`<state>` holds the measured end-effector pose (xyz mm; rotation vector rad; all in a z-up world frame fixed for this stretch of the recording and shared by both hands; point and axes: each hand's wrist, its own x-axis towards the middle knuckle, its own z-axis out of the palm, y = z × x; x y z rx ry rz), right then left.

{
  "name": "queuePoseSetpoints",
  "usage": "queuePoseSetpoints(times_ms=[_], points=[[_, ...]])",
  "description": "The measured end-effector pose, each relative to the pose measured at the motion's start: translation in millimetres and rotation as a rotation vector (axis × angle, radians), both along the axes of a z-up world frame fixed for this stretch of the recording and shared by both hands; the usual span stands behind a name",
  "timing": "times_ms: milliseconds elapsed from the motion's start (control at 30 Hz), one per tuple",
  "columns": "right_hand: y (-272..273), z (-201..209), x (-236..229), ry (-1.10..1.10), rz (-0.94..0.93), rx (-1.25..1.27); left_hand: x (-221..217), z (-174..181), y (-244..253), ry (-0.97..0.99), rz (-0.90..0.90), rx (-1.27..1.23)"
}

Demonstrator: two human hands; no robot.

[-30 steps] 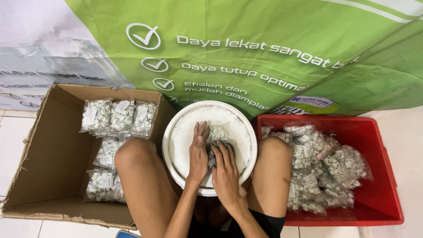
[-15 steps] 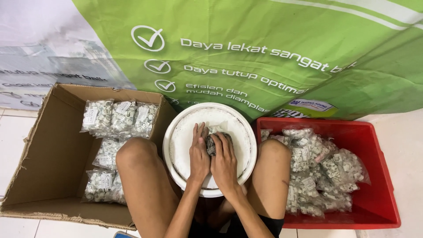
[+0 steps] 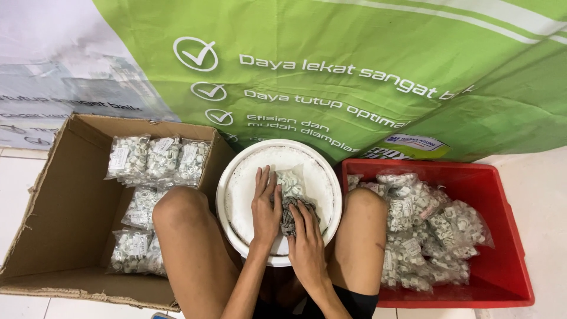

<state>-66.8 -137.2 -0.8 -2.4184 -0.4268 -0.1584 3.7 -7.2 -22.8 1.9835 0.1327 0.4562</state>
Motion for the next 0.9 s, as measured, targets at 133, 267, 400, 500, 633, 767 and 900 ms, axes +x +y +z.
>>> queuePoseSetpoints(times_ms=[133, 267, 400, 500, 633, 767, 900], points=[[0, 11, 12, 0.004, 0.005, 0.033, 1, 2, 2, 0.000, -0.024, -0.008], [4, 22, 38, 0.005, -0.016, 0.073, 1, -1, 4, -0.032, -0.050, -0.028], [13, 8, 68, -0.015, -0.093, -0.060, 0, 22, 1, 0.092, -0.008, -0.019], [27, -4, 93, -0.054, -0.105, -0.111, 0, 22, 2, 0.093, -0.006, -0.018], [34, -4, 115, -0.107, -0.075, -0.116, 0, 29, 3, 0.093, -0.008, -0.028], [36, 0, 119, -0.138, -0.063, -0.118, -2, 30, 0, 0.109, -0.010, -0.020], [32, 10, 100, -0.152, -0.025, -0.093, -1, 34, 1, 0.113, 0.004, -0.014]])
